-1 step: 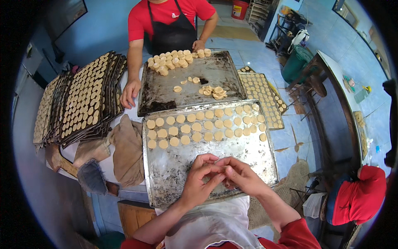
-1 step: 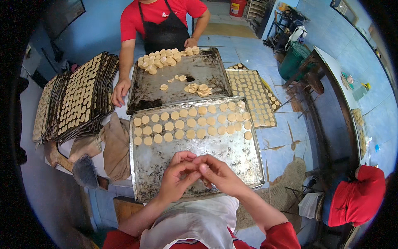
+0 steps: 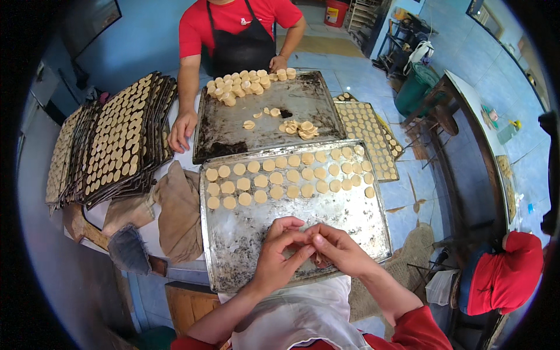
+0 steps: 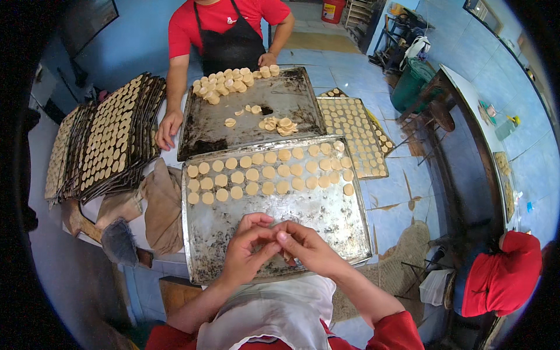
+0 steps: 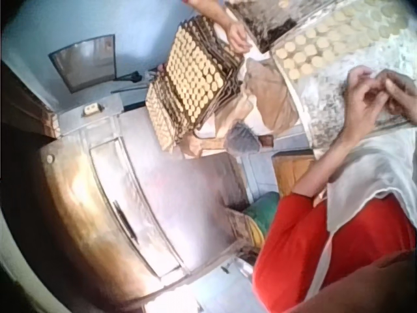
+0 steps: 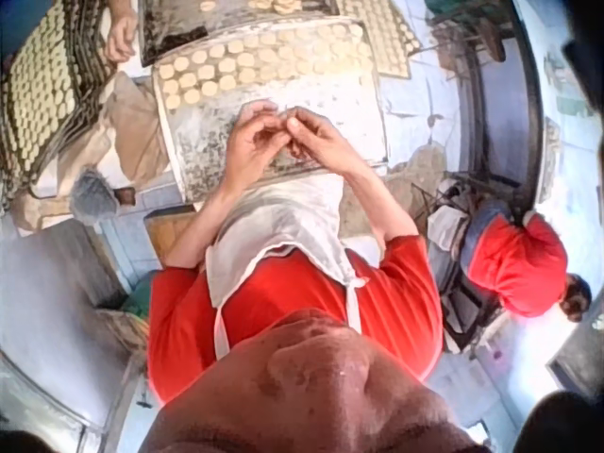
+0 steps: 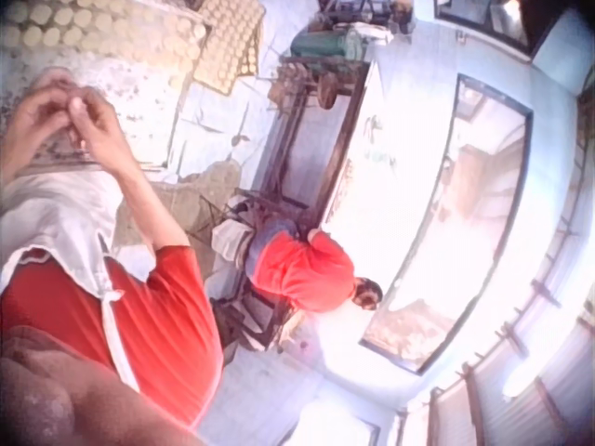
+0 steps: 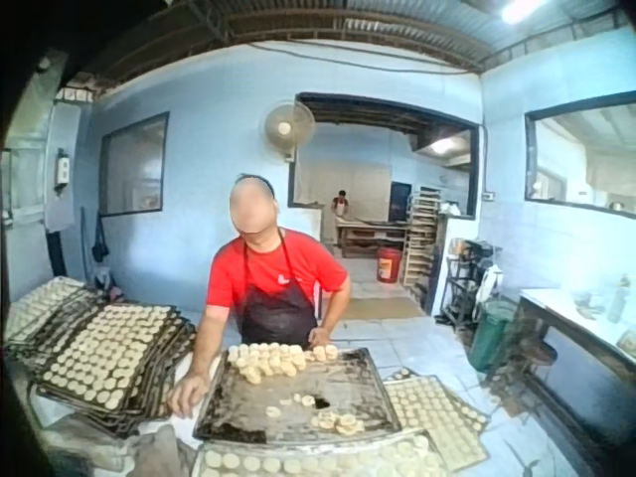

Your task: The person assembles small round cookies by hand, pressing two halves together and placing them on a metal baking tray. Another person in a red shirt works nearby, also handling cookies on separate trays. The camera wearer continues the repetitive assembly process throughout the clip.

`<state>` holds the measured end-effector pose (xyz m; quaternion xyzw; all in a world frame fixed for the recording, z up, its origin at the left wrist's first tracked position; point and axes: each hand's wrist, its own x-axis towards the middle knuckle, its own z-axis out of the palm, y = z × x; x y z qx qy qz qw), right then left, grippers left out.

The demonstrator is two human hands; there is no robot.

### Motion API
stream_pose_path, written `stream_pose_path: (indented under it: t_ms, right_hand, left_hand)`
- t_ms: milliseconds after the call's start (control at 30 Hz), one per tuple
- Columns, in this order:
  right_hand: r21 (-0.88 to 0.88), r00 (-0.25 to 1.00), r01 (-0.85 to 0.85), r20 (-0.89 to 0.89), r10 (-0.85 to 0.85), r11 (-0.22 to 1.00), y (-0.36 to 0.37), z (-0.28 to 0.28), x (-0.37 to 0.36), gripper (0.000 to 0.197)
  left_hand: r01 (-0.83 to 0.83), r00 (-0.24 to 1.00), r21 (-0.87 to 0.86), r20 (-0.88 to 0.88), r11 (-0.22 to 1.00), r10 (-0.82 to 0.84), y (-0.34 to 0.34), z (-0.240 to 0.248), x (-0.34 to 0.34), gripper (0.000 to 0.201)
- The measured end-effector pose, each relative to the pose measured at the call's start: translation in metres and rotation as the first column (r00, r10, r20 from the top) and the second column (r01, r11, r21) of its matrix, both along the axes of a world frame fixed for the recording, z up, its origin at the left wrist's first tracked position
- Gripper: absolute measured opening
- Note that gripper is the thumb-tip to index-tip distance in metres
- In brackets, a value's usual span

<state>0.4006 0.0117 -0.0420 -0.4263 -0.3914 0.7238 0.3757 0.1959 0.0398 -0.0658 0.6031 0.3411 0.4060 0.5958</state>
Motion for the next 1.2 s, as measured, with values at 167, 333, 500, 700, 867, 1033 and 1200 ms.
stream_pose_path:
  t_ms: [167, 333, 500, 700, 867, 1033, 1200]
  right_hand:
    - [-0.066, 0.99, -0.009, 0.141, 0.018, 0.998, 0.026, 0.005, 0.009, 0.029]
    - [0.288, 0.773, -0.075, 0.622, -0.127, 0.955, 0.108, 0.049, 0.04, 0.021]
    - [0.408, 0.848, -0.004, 0.485, -0.213, 0.913, 0.217, 0.093, 0.033, 0.032]
    - [0.454, 0.323, -0.425, 0.884, -0.337, 0.783, 0.341, 0.039, 0.041, 0.066]
    - [0.552, 0.203, -0.308, 0.834, -0.514, 0.775, 0.457, -0.024, 0.056, 0.063]
    - [0.642, 0.152, -0.33, 0.76, -0.632, 0.692, 0.531, -0.073, 0.067, 0.06]
    - [0.617, -0.025, -0.344, 0.748, -0.663, 0.708, 0.525, -0.082, 0.046, 0.045]
  left_hand:
    - [-0.14, 0.971, -0.152, 0.174, 0.978, 0.166, 0.0, 0.001, -0.027, 0.018]
    - [-0.159, 0.953, -0.252, 0.213, 0.955, 0.215, 0.001, -0.012, -0.058, 0.009]
    - [-0.181, 0.941, -0.311, 0.219, 0.933, 0.256, 0.0, -0.02, -0.068, 0.008]
    - [-0.172, 0.943, -0.391, 0.198, 0.904, 0.266, 0.005, -0.02, -0.082, 0.01]
    - [-0.183, 0.945, -0.386, 0.183, 0.904, 0.27, 0.009, -0.02, -0.091, 0.012]
    - [-0.203, 0.946, -0.419, 0.149, 0.885, 0.287, 0.015, -0.02, -0.09, 0.012]
    - [-0.232, 0.956, -0.366, 0.087, 0.901, 0.281, 0.021, -0.019, -0.083, 0.011]
